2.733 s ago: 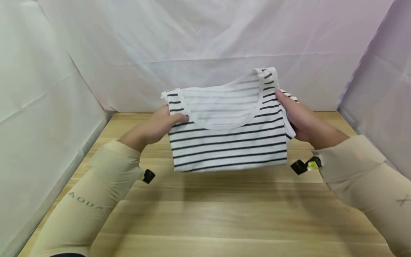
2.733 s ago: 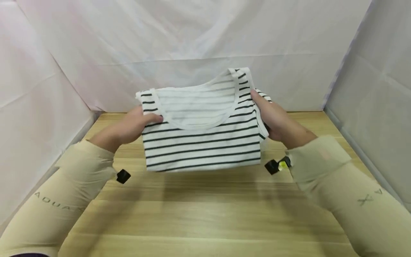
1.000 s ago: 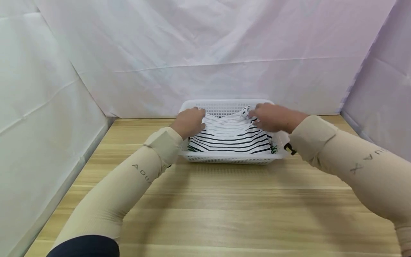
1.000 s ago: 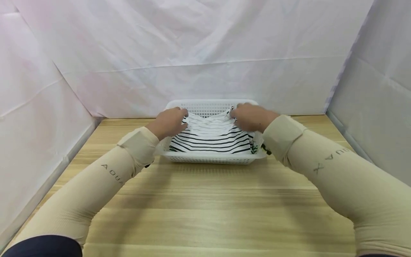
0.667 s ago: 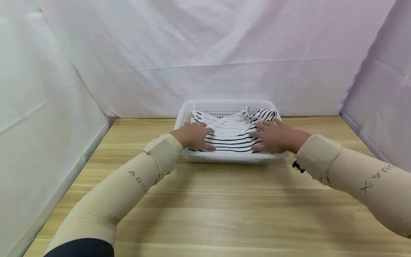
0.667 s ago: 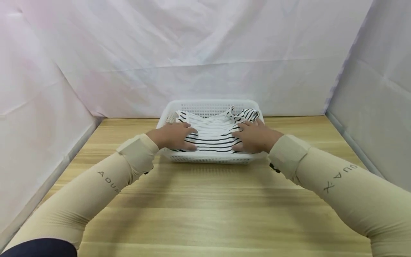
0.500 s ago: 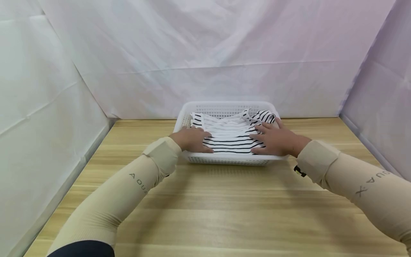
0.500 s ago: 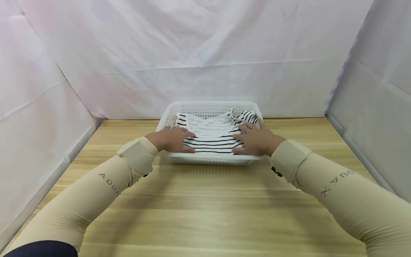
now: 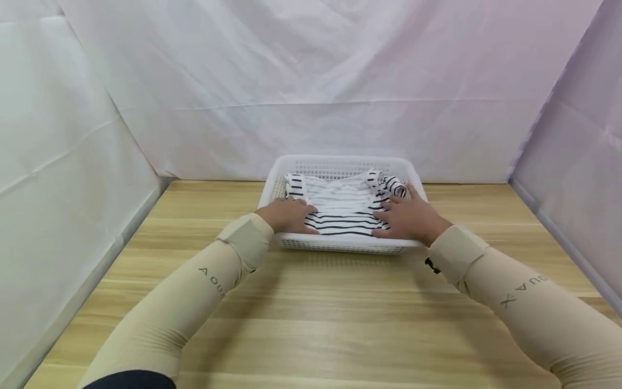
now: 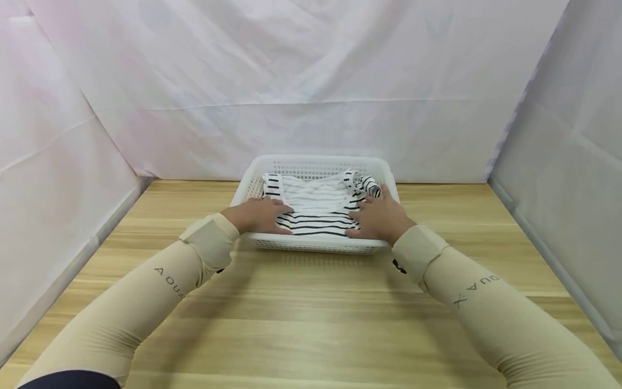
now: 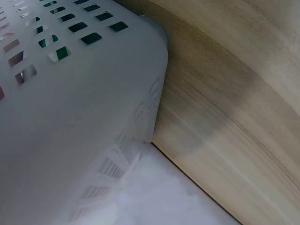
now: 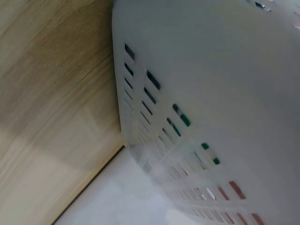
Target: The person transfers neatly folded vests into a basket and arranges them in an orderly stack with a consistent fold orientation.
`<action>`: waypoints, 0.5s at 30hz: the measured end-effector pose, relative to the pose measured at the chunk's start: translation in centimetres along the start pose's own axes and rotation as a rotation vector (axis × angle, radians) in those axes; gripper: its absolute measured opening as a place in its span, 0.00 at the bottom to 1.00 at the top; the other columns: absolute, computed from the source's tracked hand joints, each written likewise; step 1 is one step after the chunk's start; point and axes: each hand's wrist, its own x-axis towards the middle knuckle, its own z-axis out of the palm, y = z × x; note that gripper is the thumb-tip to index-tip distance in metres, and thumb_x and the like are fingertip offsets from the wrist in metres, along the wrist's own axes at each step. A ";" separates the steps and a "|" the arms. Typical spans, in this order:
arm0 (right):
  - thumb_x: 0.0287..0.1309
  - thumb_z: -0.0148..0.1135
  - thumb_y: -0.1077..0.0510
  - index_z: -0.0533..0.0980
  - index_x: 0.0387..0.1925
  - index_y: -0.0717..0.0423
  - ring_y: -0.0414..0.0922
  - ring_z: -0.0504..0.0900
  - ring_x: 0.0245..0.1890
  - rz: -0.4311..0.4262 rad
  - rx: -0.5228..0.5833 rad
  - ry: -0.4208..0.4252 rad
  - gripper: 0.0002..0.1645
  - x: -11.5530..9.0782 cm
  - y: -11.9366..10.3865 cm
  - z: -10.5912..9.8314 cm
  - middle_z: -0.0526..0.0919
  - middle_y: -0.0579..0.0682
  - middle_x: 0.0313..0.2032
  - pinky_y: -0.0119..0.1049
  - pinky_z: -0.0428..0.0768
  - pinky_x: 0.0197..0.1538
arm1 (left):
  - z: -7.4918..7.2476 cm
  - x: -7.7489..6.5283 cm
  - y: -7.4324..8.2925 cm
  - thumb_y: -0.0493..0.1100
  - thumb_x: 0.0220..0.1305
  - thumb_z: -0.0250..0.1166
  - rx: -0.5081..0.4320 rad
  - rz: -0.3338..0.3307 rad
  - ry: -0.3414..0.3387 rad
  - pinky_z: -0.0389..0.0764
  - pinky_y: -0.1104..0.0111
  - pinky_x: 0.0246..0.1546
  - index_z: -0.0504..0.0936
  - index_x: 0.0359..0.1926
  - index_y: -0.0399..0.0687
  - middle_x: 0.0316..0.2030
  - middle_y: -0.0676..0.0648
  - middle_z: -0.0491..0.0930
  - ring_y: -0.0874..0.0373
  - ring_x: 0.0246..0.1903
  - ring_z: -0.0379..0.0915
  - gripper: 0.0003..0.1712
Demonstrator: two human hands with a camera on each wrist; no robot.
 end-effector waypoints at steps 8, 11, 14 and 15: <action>0.66 0.49 0.28 0.74 0.67 0.44 0.60 0.66 0.71 0.019 -0.001 0.007 0.38 0.6 -0.4 -0.4 0.73 0.56 0.68 0.74 0.40 0.71 | -0.4 -0.1 -0.6 0.73 0.66 0.54 -0.024 -0.003 -0.016 0.67 0.45 0.67 0.64 0.75 0.58 0.72 0.44 0.66 0.42 0.71 0.61 0.43; 0.67 0.48 0.29 0.75 0.66 0.44 0.60 0.66 0.72 0.031 0.049 0.050 0.36 0.8 0.0 -0.7 0.73 0.56 0.68 0.73 0.40 0.71 | -0.8 0.0 -0.7 0.72 0.67 0.54 -0.083 0.006 -0.007 0.67 0.46 0.68 0.65 0.74 0.57 0.72 0.45 0.67 0.45 0.72 0.62 0.42; 0.69 0.45 0.29 0.71 0.69 0.46 0.60 0.62 0.74 0.065 0.135 0.102 0.38 0.8 0.4 -0.8 0.69 0.57 0.71 0.71 0.39 0.72 | -1.2 -0.1 -0.6 0.70 0.69 0.53 -0.137 0.007 0.053 0.60 0.45 0.71 0.68 0.72 0.56 0.71 0.48 0.69 0.48 0.72 0.61 0.38; 0.70 0.43 0.29 0.69 0.70 0.46 0.60 0.60 0.75 0.085 0.165 0.118 0.39 0.6 0.5 -0.9 0.67 0.57 0.72 0.71 0.39 0.73 | -1.4 -0.3 -0.5 0.69 0.70 0.52 -0.150 0.000 0.093 0.56 0.44 0.73 0.69 0.71 0.56 0.70 0.48 0.69 0.48 0.73 0.60 0.37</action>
